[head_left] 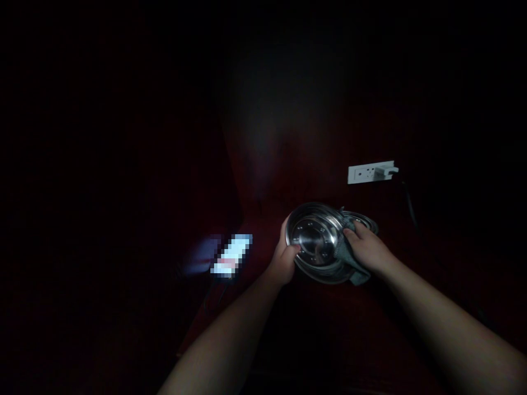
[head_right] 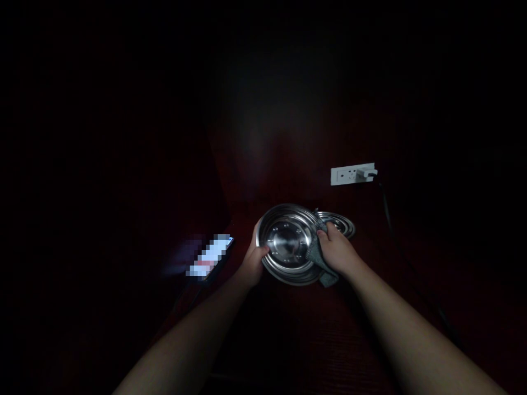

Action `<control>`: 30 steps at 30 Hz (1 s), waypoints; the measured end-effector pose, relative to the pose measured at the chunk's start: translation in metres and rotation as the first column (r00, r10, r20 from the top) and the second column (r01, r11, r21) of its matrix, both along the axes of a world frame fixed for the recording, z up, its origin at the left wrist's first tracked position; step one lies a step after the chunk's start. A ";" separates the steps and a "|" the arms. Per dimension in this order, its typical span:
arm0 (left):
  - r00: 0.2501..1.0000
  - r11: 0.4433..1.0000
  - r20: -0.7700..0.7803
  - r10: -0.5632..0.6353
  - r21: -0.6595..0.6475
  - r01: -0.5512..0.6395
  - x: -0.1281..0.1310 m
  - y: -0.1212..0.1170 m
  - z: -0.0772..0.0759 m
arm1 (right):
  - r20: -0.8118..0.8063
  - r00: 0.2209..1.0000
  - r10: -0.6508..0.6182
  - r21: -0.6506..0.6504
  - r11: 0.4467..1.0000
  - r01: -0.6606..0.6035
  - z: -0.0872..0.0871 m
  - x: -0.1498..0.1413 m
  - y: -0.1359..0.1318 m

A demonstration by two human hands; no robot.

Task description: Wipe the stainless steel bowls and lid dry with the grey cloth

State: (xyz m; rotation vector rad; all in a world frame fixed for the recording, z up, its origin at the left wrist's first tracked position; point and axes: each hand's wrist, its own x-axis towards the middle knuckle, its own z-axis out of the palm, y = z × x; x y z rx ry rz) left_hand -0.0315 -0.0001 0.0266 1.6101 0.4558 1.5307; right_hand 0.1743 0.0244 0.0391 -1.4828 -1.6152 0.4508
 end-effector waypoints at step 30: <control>0.997 0.997 0.028 -0.072 0.004 0.072 0.014 -0.022 -0.002 | -0.064 0.991 -0.117 0.134 0.983 0.125 0.004 0.003 0.001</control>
